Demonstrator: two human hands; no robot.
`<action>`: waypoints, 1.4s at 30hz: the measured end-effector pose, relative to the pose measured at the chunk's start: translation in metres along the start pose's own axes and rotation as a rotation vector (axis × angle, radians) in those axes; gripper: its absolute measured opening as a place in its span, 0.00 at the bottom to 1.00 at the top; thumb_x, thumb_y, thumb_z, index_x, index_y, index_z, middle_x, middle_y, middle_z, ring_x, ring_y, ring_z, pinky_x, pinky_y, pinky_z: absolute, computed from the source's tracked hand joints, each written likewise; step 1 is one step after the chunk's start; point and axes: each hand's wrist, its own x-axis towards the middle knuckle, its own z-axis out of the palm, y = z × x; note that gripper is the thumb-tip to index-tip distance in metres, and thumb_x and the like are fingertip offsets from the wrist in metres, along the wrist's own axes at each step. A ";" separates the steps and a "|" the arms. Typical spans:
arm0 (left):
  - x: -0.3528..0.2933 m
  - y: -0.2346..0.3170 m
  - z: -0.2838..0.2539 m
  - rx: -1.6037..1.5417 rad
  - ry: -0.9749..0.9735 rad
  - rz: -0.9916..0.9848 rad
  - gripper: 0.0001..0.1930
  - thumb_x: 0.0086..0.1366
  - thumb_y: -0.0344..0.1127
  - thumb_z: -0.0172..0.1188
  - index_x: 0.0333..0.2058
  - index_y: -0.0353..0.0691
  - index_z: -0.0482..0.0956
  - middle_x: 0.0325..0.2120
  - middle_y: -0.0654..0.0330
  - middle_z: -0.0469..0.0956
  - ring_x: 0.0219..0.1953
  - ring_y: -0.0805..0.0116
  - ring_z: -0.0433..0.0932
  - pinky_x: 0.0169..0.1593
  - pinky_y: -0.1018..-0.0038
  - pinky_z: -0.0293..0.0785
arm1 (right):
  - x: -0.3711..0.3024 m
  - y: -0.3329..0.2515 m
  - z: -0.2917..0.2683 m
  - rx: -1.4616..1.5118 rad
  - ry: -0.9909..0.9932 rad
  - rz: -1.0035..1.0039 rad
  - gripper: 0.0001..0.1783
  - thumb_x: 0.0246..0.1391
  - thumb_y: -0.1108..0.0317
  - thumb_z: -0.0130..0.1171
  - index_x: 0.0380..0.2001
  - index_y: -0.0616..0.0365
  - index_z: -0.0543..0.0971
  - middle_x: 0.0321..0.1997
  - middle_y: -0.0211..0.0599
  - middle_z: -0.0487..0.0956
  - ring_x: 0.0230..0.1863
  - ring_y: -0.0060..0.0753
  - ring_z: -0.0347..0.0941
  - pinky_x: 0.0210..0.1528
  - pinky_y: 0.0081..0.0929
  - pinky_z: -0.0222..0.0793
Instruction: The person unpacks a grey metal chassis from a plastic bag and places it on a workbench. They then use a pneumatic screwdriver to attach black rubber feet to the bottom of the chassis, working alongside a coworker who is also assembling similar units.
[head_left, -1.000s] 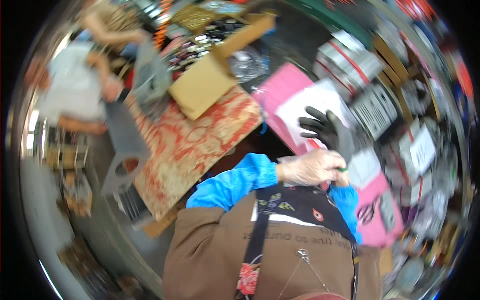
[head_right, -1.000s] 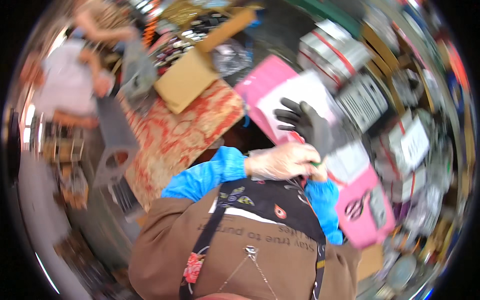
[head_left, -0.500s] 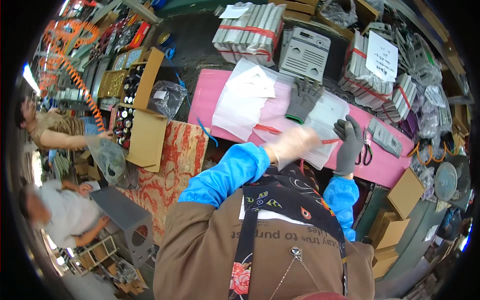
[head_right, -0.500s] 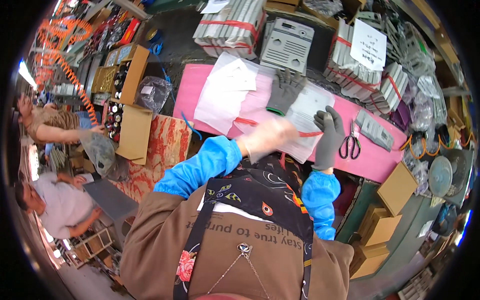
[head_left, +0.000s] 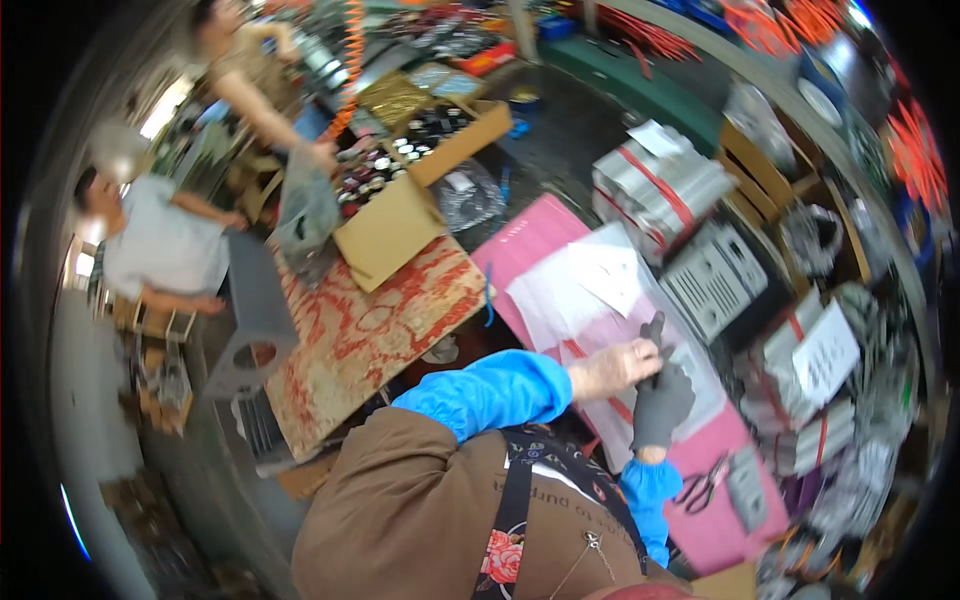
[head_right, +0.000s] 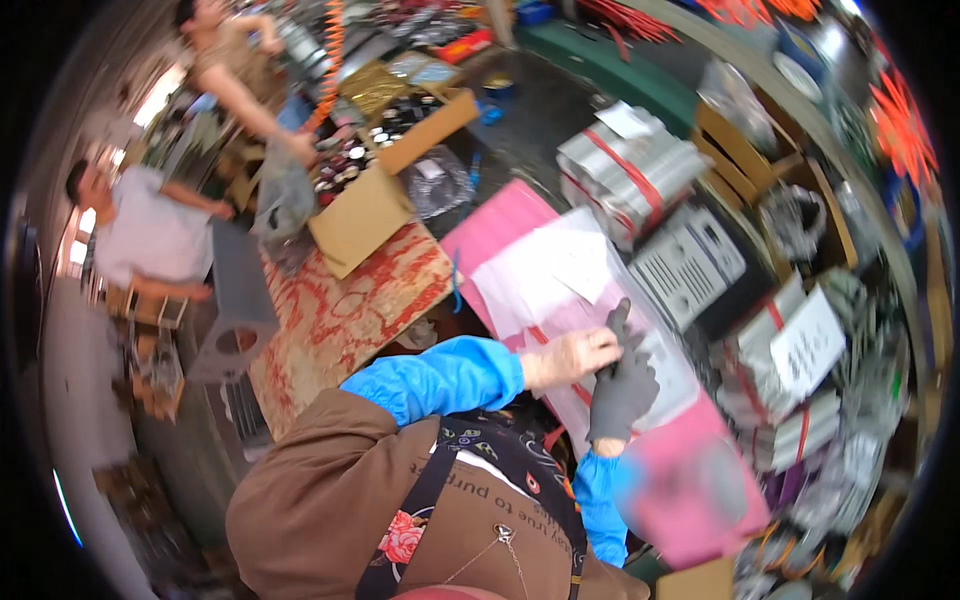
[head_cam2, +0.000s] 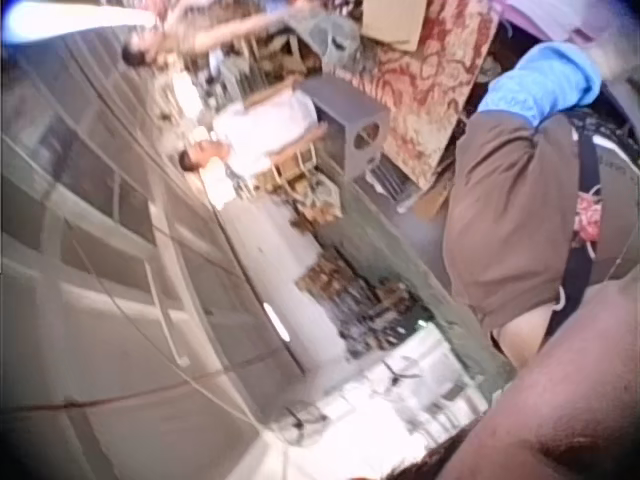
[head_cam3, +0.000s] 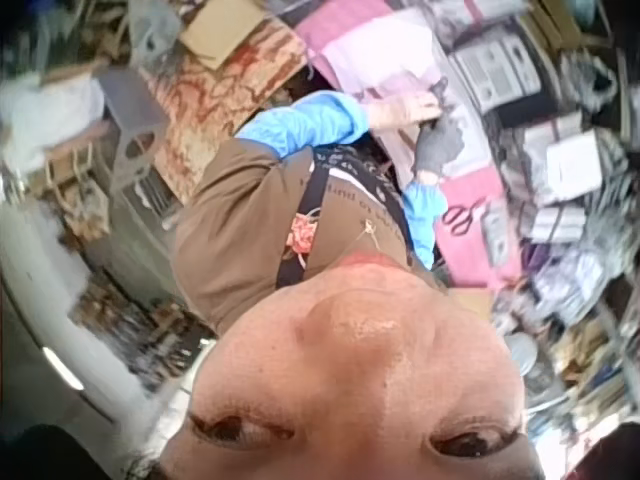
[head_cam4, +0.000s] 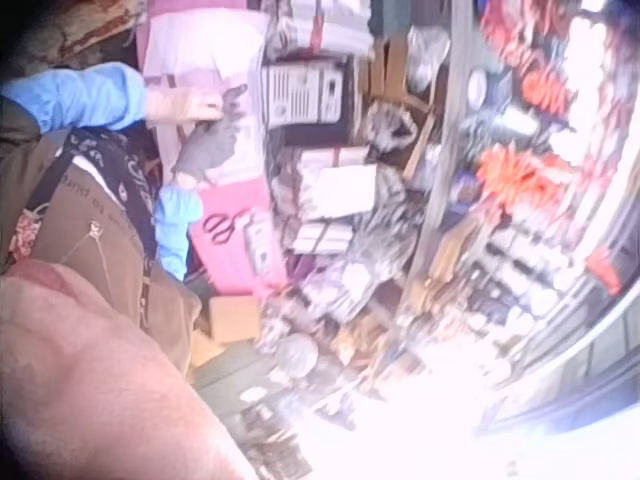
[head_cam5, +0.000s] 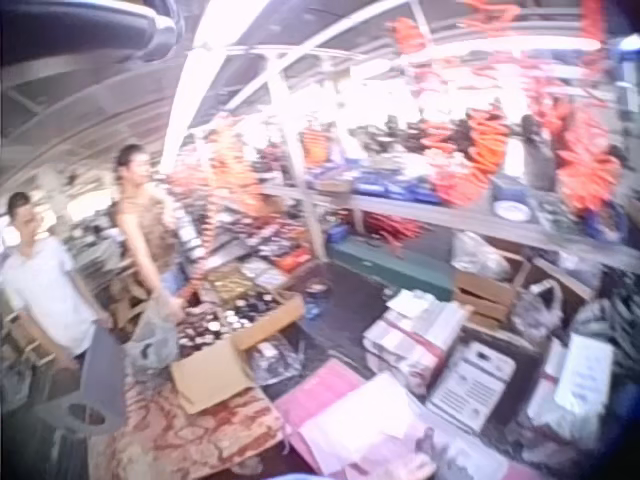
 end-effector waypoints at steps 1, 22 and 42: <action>-0.001 0.010 -0.016 -0.012 0.083 -0.060 0.15 0.54 0.23 0.57 0.42 0.38 0.73 0.36 0.52 0.71 0.42 0.51 0.76 0.41 0.65 0.76 | 0.004 -0.003 -0.002 -0.010 -0.009 -0.049 0.26 0.46 0.65 0.62 0.52 0.48 0.76 0.41 0.40 0.79 0.36 0.44 0.74 0.40 0.43 0.67; -0.272 0.118 -0.369 -0.371 1.504 -0.679 0.23 0.75 0.44 0.44 0.58 0.32 0.70 0.54 0.49 0.75 0.56 0.56 0.76 0.60 0.62 0.72 | -0.113 -0.429 0.021 0.305 0.006 -1.439 0.10 0.43 0.63 0.64 0.20 0.53 0.74 0.22 0.36 0.72 0.28 0.43 0.70 0.30 0.40 0.60; -0.670 0.097 -0.445 -1.070 2.135 -0.731 0.26 0.69 0.45 0.57 0.63 0.48 0.65 0.50 0.60 0.73 0.51 0.61 0.73 0.57 0.63 0.72 | -0.151 -0.839 0.168 0.092 0.166 -2.121 0.13 0.50 0.68 0.57 0.41 0.51 0.78 0.44 0.34 0.76 0.49 0.38 0.73 0.52 0.36 0.67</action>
